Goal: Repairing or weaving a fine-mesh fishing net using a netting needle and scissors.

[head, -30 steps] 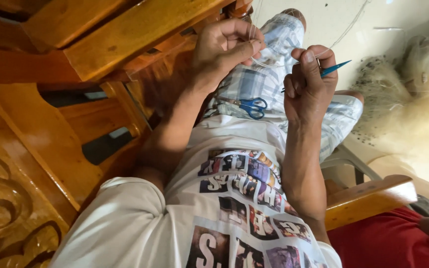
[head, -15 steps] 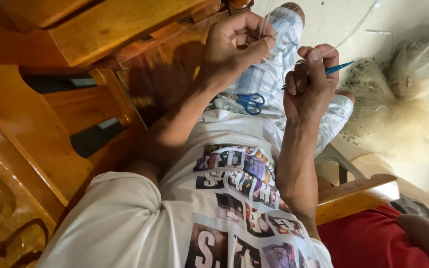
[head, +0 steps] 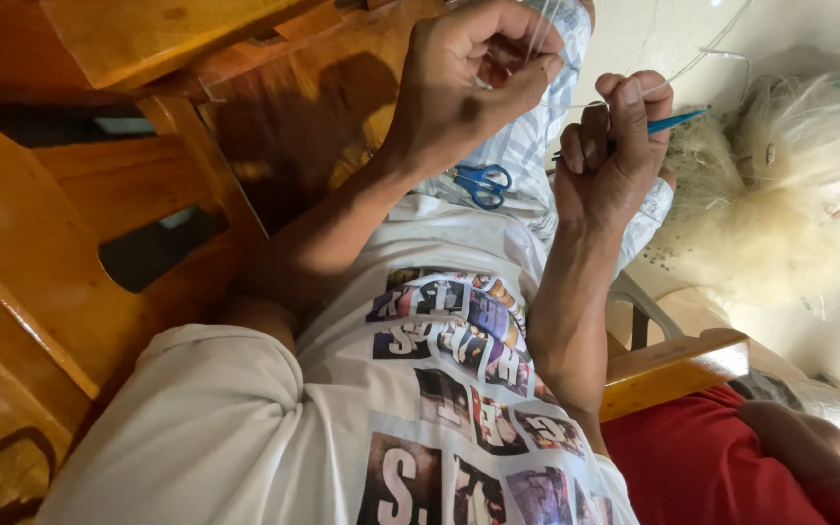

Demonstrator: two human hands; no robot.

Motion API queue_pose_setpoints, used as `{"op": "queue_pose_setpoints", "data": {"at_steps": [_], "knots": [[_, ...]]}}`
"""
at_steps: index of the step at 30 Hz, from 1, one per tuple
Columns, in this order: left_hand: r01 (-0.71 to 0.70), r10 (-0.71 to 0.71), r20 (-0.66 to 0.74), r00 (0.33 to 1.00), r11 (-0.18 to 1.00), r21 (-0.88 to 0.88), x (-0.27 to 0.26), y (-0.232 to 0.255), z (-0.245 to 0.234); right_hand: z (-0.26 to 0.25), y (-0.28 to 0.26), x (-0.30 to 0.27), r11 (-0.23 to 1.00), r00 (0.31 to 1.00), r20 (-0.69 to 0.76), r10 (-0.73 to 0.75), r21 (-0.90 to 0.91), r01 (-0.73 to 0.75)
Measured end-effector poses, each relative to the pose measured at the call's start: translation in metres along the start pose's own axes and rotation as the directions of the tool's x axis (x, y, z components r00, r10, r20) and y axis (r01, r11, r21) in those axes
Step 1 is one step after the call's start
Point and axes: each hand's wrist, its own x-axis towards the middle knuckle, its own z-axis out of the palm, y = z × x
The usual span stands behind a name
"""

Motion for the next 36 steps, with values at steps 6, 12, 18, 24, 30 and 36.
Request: {"op": "queue_pose_setpoints", "data": {"at_steps": [6,12,18,24,30,36], "knots": [[0.013,-0.012,0.034,0.999,1.0,-0.018,-0.001,0.0,-0.002,-0.001,-0.001,-0.001,0.999,1.0,-0.013,-0.011,-0.044,0.01],[-0.013,0.024,0.104,0.994,0.994,-0.11,0.0,-0.003,-0.003,-0.005,-0.001,0.0,1.0,1.0,-0.013,-0.01,-0.018,0.01],[0.1,-0.077,0.121,0.99,0.976,-0.195,-0.001,-0.008,-0.004,-0.005,-0.001,0.001,1.0,0.999,-0.033,-0.002,-0.001,0.002],[0.146,-0.111,0.208,0.972,0.975,-0.164,0.004,0.012,-0.01,-0.001,-0.004,0.0,1.0,0.999,-0.032,-0.012,-0.019,0.011],[0.241,-0.175,0.243,0.954,0.93,-0.278,0.006,0.015,-0.013,0.003,-0.006,0.0,0.998,0.999,-0.015,-0.035,-0.046,0.034],[0.155,-0.106,0.281,0.954,0.975,-0.159,0.004,0.016,-0.014,0.003,-0.006,-0.005,0.911,0.916,-0.247,-0.315,-0.348,0.219]]}}
